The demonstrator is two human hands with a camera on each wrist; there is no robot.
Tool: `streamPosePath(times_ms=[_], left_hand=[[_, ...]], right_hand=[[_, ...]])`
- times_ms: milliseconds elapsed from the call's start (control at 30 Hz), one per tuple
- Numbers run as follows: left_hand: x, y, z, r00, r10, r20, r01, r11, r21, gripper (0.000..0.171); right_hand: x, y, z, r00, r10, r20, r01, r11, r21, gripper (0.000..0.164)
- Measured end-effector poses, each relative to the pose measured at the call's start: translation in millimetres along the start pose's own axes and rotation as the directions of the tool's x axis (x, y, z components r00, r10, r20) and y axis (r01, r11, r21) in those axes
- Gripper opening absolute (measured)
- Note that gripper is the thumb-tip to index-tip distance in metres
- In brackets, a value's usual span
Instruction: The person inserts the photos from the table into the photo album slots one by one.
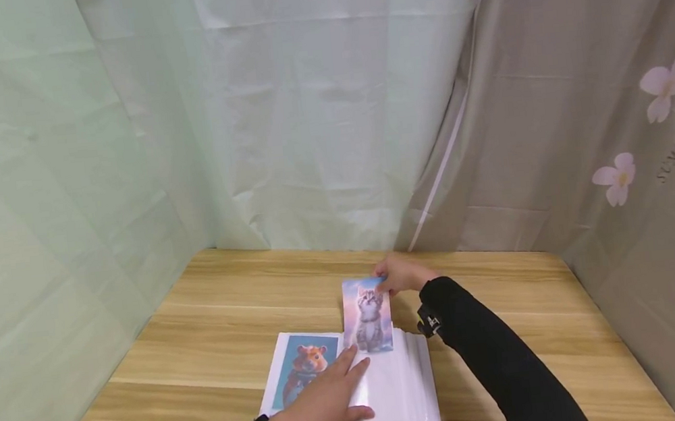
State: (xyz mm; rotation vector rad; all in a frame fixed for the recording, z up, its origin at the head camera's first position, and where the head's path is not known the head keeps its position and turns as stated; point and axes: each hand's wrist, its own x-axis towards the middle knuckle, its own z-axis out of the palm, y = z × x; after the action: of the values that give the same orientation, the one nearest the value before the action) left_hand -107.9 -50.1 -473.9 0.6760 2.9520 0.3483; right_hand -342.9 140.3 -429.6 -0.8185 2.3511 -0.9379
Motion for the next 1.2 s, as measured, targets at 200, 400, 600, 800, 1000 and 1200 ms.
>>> streamPosePath(times_ms=[200, 400, 600, 800, 1000, 1200], left_hand=[[-0.1, 0.4, -0.2, 1.000, 0.001, -0.008, -0.001, 0.999, -0.034, 0.084], [0.0, -0.5, 2.1, 1.000, -0.003, -0.010, 0.002, 0.998, -0.063, 0.084], [0.7, -1.3, 3.3, 1.000, 0.006, -0.014, -0.007, 0.999, -0.053, 0.084], [0.9, -0.4, 1.6, 1.000, 0.014, -0.016, -0.015, 0.999, -0.034, 0.084], [0.6, -0.8, 0.6, 1.000, 0.019, -0.013, -0.019, 0.998, -0.057, 0.082], [0.3, -0.6, 0.3, 1.000, 0.021, -0.009, -0.021, 0.997, -0.071, 0.082]], right_hand=[[-11, -1, 6, 0.999, -0.014, 0.043, 0.013, 0.999, 0.033, 0.006], [-17, -3, 15, 0.996, -0.031, 0.082, 0.027, 0.999, 0.041, 0.004], [-20, -9, 22, 0.995, 0.024, 0.096, -0.027, 0.999, 0.027, 0.007], [-27, -12, 27, 0.994, 0.052, 0.093, -0.053, 0.999, 0.009, 0.005], [-28, -8, 31, 0.994, 0.059, 0.091, -0.058, 0.998, -0.010, 0.001], [-27, -5, 33, 0.996, 0.055, 0.075, -0.055, 0.998, -0.011, 0.006]])
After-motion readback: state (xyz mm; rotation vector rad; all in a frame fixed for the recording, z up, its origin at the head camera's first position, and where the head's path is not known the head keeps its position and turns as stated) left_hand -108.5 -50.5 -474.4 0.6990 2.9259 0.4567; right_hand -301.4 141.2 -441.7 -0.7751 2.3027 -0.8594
